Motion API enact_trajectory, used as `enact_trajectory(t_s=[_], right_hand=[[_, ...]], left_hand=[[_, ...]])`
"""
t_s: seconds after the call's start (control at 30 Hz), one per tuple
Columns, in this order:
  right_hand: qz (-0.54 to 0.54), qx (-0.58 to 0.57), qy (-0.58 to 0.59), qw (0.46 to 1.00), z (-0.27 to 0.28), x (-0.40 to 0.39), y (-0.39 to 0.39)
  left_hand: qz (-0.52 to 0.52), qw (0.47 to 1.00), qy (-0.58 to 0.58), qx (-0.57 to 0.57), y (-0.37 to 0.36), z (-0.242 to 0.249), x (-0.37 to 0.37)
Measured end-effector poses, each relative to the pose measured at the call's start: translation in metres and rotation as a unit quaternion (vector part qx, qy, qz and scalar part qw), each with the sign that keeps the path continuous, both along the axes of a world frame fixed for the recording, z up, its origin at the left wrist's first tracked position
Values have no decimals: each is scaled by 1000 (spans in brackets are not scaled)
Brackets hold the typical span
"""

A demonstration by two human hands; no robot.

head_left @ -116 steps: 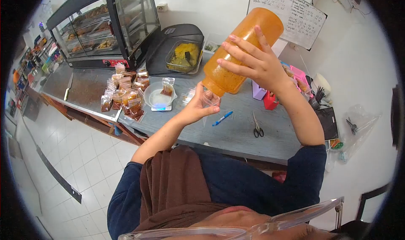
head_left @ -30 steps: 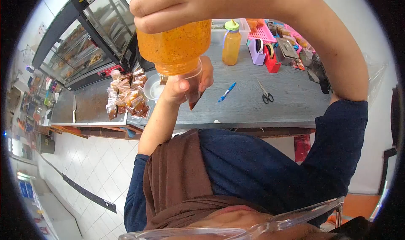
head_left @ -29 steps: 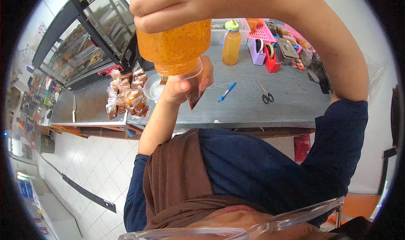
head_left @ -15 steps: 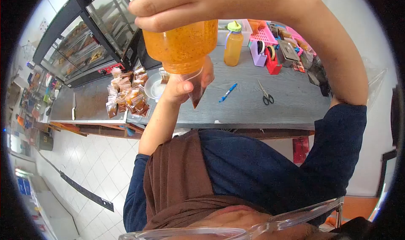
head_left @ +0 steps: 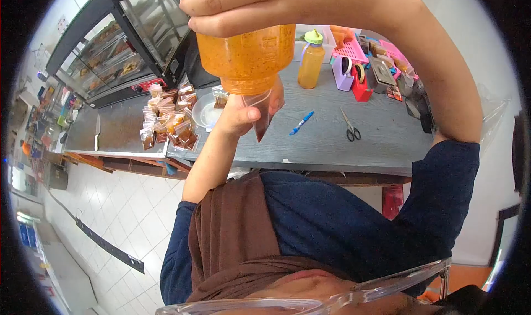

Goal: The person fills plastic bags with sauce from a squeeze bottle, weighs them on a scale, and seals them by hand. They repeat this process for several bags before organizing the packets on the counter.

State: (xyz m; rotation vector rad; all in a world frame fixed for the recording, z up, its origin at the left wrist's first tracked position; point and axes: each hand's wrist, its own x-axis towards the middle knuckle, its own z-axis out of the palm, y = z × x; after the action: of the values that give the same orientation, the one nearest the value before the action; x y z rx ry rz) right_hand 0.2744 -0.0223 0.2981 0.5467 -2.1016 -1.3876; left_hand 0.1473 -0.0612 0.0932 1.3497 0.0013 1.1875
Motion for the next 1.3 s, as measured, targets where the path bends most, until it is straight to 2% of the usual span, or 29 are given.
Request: enact_trajectory(t_s=[0.17,0.27,0.5,0.7,0.9,1.0,1.07,1.3], right_hand=[[8,5,-10,1000,7,-1,1],[-37,-23,-46,998,7,3,-9],[35,-16,-4,999,-4,-4,7],[19,-16,-22,999,0,1,6],[14,5,-7,1000,-1,4,14],[-30,-19,-36,999,4,12,6],[-55,-31,-55,996,5,17,3],[-47,-24,-51,997,-2,16,20]], left_hand=[[15,1000,11,4,0,2,-2],[29,999,15,10,0,2,-2],[7,999,41,13,8,-4,-8],[20,999,36,3,7,0,-2],[-14,1000,21,9,16,-4,1],[12,1000,21,5,17,-6,3],[66,997,38,-3,14,-3,5],[217,968,123,-39,3,1,10]])
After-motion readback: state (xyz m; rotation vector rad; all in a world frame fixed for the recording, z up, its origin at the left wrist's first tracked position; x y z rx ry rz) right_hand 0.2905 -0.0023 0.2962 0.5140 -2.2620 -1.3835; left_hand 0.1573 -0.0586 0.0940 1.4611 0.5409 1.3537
